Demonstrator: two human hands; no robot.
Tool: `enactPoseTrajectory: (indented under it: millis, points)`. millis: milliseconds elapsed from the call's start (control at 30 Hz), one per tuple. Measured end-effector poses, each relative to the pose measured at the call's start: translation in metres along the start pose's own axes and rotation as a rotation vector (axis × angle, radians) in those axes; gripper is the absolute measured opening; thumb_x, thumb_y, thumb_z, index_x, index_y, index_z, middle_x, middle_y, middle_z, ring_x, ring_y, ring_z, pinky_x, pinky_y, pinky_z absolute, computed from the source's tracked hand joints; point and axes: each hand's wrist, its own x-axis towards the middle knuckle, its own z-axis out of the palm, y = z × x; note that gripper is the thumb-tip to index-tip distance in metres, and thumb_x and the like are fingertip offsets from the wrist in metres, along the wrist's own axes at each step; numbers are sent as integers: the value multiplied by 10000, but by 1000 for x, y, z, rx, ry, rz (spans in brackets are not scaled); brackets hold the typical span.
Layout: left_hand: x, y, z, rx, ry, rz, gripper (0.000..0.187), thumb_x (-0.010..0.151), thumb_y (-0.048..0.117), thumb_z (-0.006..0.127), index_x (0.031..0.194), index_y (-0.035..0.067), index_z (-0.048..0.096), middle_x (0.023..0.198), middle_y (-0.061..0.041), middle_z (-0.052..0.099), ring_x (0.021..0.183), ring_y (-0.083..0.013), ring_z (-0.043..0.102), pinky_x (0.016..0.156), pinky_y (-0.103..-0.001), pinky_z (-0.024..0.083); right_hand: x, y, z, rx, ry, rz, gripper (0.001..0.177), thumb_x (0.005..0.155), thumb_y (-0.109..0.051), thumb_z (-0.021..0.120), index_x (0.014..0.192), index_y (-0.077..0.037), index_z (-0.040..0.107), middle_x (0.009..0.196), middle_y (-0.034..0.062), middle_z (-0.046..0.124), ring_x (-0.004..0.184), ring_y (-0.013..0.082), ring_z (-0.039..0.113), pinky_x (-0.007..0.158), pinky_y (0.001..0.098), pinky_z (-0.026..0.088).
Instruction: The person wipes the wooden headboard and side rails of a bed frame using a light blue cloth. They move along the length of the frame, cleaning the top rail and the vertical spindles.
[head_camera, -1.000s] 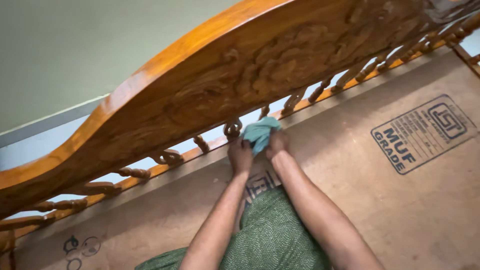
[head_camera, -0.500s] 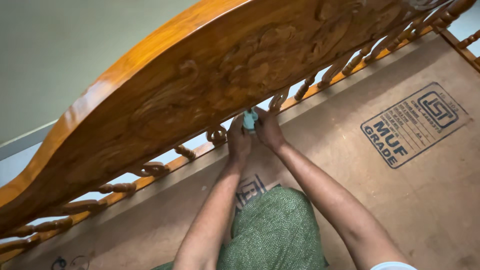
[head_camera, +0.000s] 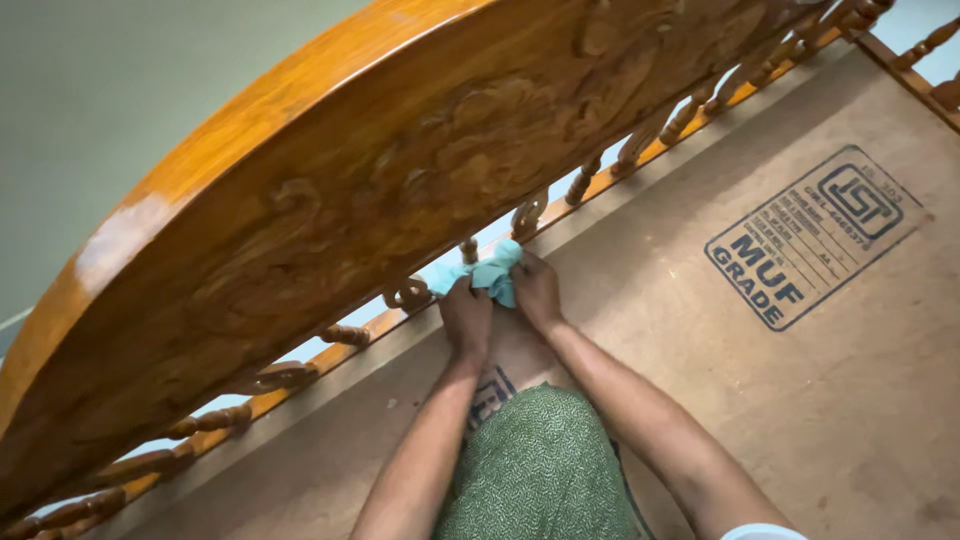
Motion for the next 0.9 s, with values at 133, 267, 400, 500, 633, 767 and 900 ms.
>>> enactPoseTrajectory:
  millis: [133,267,400,500,633,767,900]
  points:
    - [-13,41,14,-356,296,337,432,903,28,554,1323,-63,603,1346,-289,592,1175,-394,637,922,-428,517,-10,5,-20,401,356,228,211,1037,-125,550,1146,-1,682,1027,111,717,905,220,645,773,390,527]
    - [9,82,42,-365,417,453,244,998,71,572,1189,5,709,1129,-197,759,1088,-387,689,1046,-479,484,36,-23,-41,745,456,280,260,1069,-178,554,1260,-13,614,1044,47,642,875,162,588,723,355,500]
    - [36,99,54,-520,141,263,270,1028,140,545,1230,15,674,1164,-196,735,1086,-355,698,945,-425,522,73,-60,-43,-169,497,-399,323,1135,-134,521,1457,-98,520,1382,219,580,1183,363,565,955,340,534]
    - [49,81,55,-286,45,297,322,1010,152,541,1292,54,661,1231,-198,701,1155,-360,667,973,-433,502,79,-56,-42,184,161,-105,371,1069,-118,462,1440,-117,477,1182,156,614,963,306,610,787,391,536]
    - [61,37,55,-19,29,535,452,904,47,503,1333,52,645,1316,-194,662,1274,-372,594,1079,-478,434,85,-19,-35,298,-40,-71,135,1076,-84,481,1178,-27,548,1032,139,654,900,304,671,793,456,563]
    - [62,11,72,73,88,604,478,916,13,462,1370,2,611,1323,-230,629,1271,-372,571,1058,-510,446,79,12,-17,56,134,-176,233,992,-124,553,1205,-33,525,1067,183,683,989,389,690,841,468,539]
    - [44,8,74,351,-145,489,304,944,79,496,1185,7,666,1236,-210,652,1215,-361,598,1048,-470,491,72,21,-10,-94,49,68,283,953,-222,622,1160,-48,538,1063,230,707,1017,417,683,829,472,522]
